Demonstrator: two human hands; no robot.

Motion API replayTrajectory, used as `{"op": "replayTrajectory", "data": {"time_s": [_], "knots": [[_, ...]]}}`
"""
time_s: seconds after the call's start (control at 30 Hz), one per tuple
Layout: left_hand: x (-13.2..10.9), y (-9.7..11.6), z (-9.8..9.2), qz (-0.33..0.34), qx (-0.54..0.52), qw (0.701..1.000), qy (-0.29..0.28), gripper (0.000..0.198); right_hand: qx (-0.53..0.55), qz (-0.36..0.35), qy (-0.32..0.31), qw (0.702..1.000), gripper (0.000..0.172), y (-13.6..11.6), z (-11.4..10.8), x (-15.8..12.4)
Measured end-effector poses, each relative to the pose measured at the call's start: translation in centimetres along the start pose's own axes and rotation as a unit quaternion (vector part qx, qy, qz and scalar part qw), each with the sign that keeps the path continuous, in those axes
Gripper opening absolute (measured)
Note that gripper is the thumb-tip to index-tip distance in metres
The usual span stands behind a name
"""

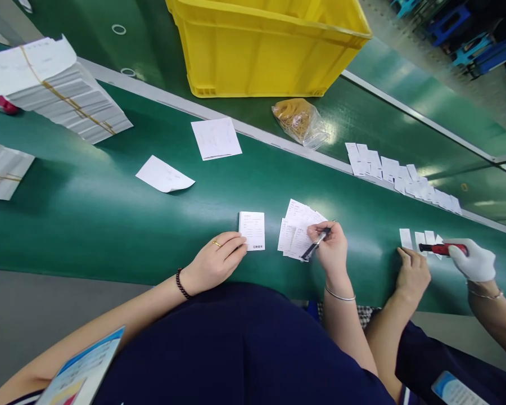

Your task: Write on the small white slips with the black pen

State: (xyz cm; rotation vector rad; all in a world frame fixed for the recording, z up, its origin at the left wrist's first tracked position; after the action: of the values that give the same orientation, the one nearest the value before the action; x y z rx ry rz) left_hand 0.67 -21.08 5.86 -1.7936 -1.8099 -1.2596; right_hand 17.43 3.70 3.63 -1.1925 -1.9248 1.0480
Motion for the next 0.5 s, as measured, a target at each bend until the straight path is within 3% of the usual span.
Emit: {"op": "replayTrajectory", "data": {"time_s": [0.1,0.2,0.27,0.37,0.5], "knots": [[0.0,-0.1,0.0,-0.005,-0.003,1.0,0.0,0.02,-0.026,-0.03,0.041,0.998,0.029,-0.6,0.0,-0.3],[0.0,0.1,0.0,0.004,0.007,1.0,-0.002,0.018,-0.002,-0.062,0.064,0.996,0.034,-3.0,0.4,-0.7],[0.0,0.2,0.0,0.012,0.015,1.0,-0.005,0.017,0.042,-0.07,0.024,0.996,0.033,-4.7,1.9,-1.3],[-0.1,0.2,0.0,0.01,0.016,1.0,-0.01,0.017,0.114,-0.061,-0.094,0.987,0.035,-6.9,5.5,-2.9],[-0.2,0.0,0.1,-0.002,0.006,1.0,-0.02,0.019,0.109,-0.059,-0.204,0.971,0.024,-8.4,9.6,-4.9]]}}
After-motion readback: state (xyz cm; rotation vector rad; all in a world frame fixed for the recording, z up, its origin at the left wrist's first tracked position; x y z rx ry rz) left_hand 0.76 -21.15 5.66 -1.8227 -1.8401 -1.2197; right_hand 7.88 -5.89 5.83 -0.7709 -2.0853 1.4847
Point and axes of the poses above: each hand's wrist, its own x-axis towards the middle knuckle, its own z-axis out of the palm, y = z × x, the point moved 7 cm from there along x, towards the middle knuckle, and after that the axes turned 8 degrees about y, right-handed, at the moved point
